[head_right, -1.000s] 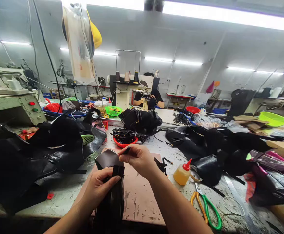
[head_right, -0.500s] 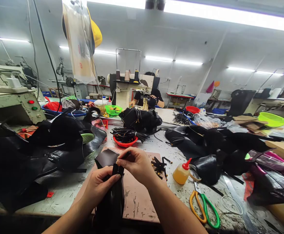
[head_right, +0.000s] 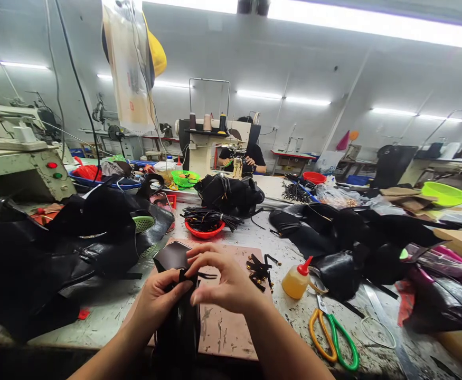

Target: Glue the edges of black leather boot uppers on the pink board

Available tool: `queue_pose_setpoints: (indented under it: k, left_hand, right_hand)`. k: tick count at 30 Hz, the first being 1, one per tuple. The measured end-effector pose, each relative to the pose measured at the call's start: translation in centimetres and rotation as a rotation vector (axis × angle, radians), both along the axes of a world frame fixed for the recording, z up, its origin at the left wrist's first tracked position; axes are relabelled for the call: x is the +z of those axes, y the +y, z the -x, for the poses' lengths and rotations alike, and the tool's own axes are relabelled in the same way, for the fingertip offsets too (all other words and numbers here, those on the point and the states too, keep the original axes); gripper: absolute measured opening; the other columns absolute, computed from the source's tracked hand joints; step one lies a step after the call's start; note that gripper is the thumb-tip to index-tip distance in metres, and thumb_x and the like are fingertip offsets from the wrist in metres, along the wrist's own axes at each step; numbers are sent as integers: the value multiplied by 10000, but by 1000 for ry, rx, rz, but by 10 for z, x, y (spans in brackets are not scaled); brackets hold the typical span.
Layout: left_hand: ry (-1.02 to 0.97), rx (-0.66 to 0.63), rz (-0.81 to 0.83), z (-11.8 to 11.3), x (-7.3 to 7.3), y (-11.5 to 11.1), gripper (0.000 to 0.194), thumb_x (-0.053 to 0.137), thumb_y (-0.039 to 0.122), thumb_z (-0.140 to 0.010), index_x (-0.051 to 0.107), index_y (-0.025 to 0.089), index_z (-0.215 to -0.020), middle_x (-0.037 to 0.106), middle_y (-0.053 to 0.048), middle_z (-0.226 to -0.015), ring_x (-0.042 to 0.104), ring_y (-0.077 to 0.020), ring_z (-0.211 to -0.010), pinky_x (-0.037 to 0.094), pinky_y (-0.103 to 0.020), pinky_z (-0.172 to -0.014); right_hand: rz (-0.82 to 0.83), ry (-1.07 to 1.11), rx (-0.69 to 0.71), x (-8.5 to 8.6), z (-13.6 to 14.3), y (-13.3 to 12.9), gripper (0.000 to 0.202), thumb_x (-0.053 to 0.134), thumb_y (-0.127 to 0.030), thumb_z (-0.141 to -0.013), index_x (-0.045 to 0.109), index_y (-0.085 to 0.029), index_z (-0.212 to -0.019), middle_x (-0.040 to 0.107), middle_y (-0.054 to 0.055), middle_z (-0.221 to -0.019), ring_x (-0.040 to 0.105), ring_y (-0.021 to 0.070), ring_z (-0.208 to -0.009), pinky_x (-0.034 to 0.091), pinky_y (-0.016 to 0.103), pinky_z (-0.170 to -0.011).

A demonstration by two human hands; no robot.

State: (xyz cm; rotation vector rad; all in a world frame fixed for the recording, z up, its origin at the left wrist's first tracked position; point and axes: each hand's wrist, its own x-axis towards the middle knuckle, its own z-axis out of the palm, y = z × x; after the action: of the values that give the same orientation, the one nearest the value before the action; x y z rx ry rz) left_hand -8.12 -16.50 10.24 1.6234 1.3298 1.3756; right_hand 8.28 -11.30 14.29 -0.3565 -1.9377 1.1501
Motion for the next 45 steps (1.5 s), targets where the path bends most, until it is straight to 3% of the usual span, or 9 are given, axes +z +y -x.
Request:
queue_pose_setpoints:
  k: [4, 8, 12, 20, 25, 29, 32, 39, 45]
  left_hand:
    - [-46, -18, 16, 3, -2, -1, 192, 615, 346, -718, 702, 176, -732, 699, -26, -710, 603, -170, -654, 458, -243, -620]
    - [-50, -68, -16, 3, 0, -1, 210, 595, 363, -743, 692, 180, -706, 692, -19, -685, 606, -168, -642, 463, -239, -603]
    - [-7, -49, -54, 3, 2, -1, 259, 591, 385, -742, 673, 156, -654, 658, -26, -631, 582, -168, -612, 458, -252, -592]
    - [-24, -69, 2, 7, 1, -4, 253, 592, 390, -739, 671, 160, -669, 656, -28, -645, 574, -175, -627, 441, -250, -584]
    - [-54, -87, 16, 7, 3, -4, 218, 585, 366, -741, 692, 181, -697, 675, -21, -665, 583, -166, -622, 444, -245, -589]
    - [-70, -74, 38, 6, 1, -5, 205, 595, 356, -728, 693, 177, -706, 681, -25, -683, 588, -169, -637, 442, -243, -593]
    - [-62, -64, 33, 7, -1, -5, 200, 595, 350, -726, 690, 173, -728, 677, -31, -707, 586, -176, -669, 443, -256, -630]
    - [-59, -151, 112, 16, -3, -3, 178, 627, 336, -675, 656, 170, -734, 610, -2, -642, 534, -157, -623, 417, -238, -578]
    - [-248, -284, 57, 16, 1, -2, 421, 632, 493, -648, 624, 189, -940, 636, -27, -820, 558, -197, -763, 443, -272, -693]
  right_hand:
    - [138, -47, 13, 6, -3, 8, 303, 577, -461, -778, 584, -195, -923, 594, 59, -912, 585, 178, -833, 481, 322, -711]
    - [-18, -234, -5, 10, 4, 4, 326, 657, -214, -689, 559, -191, -999, 603, 45, -923, 573, 171, -858, 455, 327, -780]
    - [-48, -333, -119, 10, 12, -2, 293, 600, -102, -678, 556, -190, -954, 581, 16, -834, 557, 133, -751, 453, 247, -640]
    - [-150, -382, -208, 25, 1, -12, 305, 727, -303, -641, 555, -194, -868, 599, 10, -801, 545, 139, -707, 436, 249, -614]
    - [-35, -269, 85, 39, -6, -16, 196, 574, -371, -788, 579, -175, -798, 581, -3, -657, 537, 107, -579, 428, 221, -534]
    - [-104, -297, -102, 32, 2, 1, 119, 597, -281, -780, 624, -168, -806, 617, 21, -743, 546, 110, -629, 418, 211, -539]
    - [-142, -390, -67, 26, 12, 9, 79, 611, -244, -772, 634, -169, -783, 622, 10, -713, 547, 113, -621, 410, 212, -547]
    - [-490, -494, -313, 25, 24, -10, 122, 545, -111, -784, 570, -168, -679, 598, 16, -650, 523, 136, -614, 371, 240, -573]
    - [-669, -564, -350, 24, 25, -15, 128, 473, -129, -827, 522, -170, -716, 565, 32, -669, 485, 151, -606, 336, 258, -556]
